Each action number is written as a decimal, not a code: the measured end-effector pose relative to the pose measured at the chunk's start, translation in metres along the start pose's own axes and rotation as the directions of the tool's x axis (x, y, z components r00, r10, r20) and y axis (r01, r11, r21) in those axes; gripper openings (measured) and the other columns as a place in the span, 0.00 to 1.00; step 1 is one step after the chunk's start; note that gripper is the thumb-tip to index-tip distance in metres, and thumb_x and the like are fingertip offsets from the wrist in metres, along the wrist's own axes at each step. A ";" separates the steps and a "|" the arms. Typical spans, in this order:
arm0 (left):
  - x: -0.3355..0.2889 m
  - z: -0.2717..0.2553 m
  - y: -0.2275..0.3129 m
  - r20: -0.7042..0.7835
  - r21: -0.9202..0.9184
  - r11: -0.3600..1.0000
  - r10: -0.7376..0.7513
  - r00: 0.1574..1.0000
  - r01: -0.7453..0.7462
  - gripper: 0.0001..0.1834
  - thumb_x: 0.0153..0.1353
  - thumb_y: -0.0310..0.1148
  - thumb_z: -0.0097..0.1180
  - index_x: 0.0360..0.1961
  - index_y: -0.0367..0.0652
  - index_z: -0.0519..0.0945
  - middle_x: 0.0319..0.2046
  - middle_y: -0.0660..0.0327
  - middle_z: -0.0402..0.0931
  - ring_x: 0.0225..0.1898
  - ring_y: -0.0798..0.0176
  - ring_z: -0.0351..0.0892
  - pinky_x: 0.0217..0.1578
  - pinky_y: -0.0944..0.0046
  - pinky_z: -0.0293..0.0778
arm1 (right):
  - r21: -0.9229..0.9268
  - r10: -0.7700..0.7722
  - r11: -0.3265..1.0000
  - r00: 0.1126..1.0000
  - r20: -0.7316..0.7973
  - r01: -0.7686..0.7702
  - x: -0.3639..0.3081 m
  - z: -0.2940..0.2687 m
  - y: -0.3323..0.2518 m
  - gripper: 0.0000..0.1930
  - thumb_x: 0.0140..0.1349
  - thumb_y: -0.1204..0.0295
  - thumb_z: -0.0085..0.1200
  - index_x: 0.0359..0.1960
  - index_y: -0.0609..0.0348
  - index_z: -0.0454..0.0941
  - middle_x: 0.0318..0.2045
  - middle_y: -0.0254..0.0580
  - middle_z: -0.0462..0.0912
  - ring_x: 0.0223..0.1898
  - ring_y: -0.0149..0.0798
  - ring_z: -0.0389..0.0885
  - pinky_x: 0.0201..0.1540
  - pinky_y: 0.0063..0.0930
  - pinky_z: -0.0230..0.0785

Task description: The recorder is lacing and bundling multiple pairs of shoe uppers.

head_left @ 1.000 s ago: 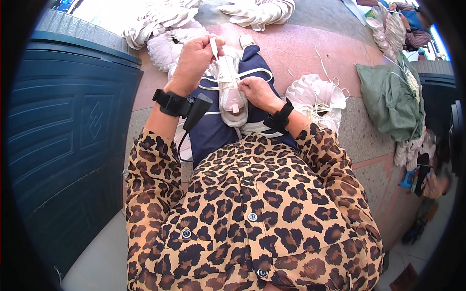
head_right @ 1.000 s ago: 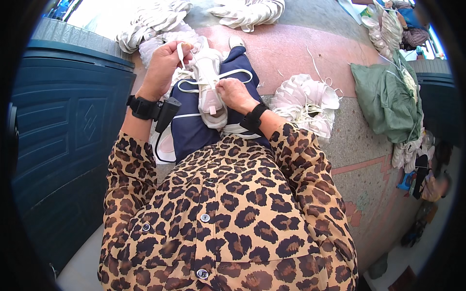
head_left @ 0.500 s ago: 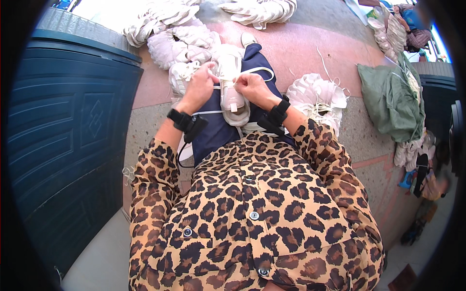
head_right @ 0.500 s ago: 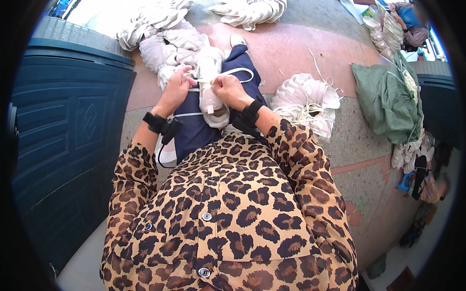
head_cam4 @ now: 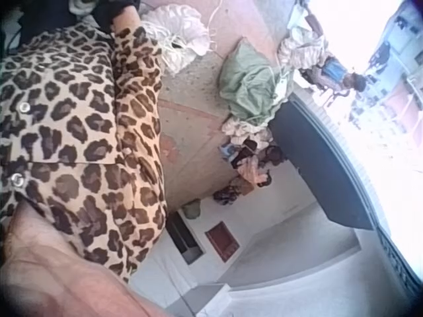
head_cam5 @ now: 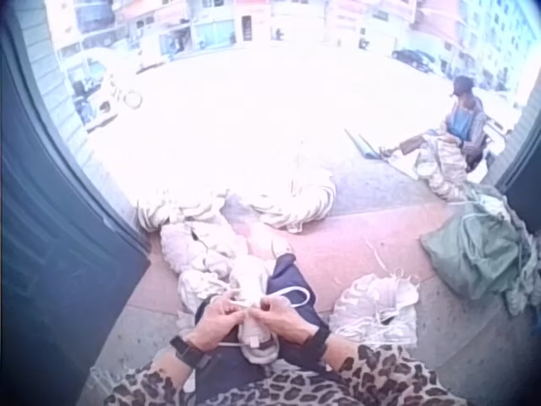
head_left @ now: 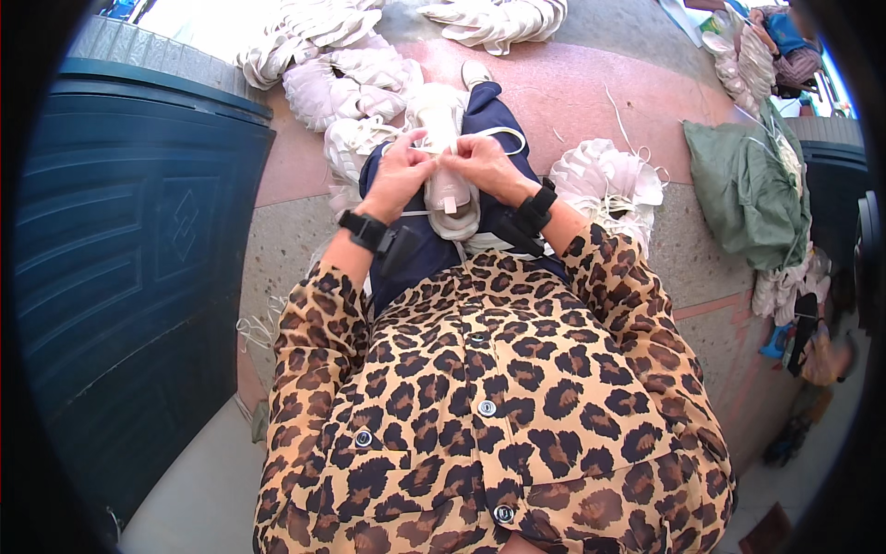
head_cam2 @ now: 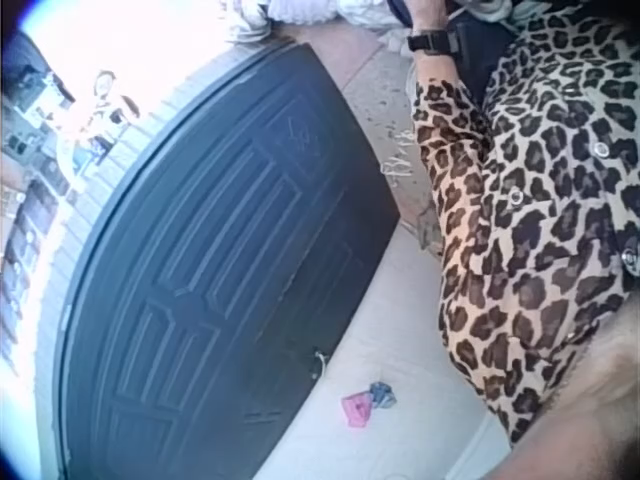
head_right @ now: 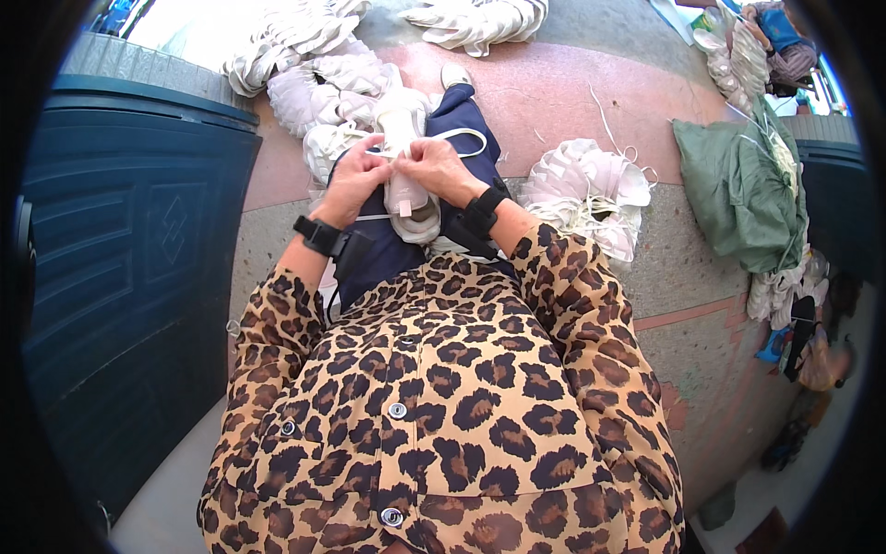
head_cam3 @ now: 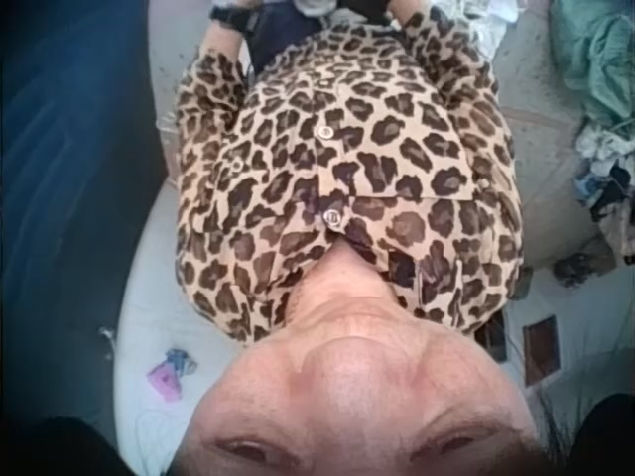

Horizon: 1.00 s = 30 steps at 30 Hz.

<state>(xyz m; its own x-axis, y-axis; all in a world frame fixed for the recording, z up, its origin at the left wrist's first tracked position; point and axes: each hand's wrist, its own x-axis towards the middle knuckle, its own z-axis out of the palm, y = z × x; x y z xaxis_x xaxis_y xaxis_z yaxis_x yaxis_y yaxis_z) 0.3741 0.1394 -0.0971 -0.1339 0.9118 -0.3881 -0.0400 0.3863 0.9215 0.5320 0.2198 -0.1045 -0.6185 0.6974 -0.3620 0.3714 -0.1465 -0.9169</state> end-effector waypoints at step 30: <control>0.005 -0.011 -0.002 -0.354 0.797 0.599 0.368 0.860 0.071 0.10 0.53 0.31 0.46 0.23 0.34 0.74 0.22 0.42 0.74 0.28 0.42 0.76 0.30 0.48 0.71 | 0.892 0.230 0.386 0.912 -0.340 0.235 -0.066 -0.109 0.011 0.15 0.65 0.67 0.39 0.49 0.64 0.64 0.24 0.35 0.73 0.31 0.33 0.76 0.41 0.30 0.70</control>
<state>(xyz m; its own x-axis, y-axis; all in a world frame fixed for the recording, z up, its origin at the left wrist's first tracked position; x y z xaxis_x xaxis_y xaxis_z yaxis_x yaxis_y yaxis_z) 0.3621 0.1419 -0.1011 -0.4800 0.8772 0.0112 0.7560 0.4072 0.5125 0.6524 0.2484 -0.0727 -0.2432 0.8408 -0.4836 -0.6202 -0.5181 -0.5890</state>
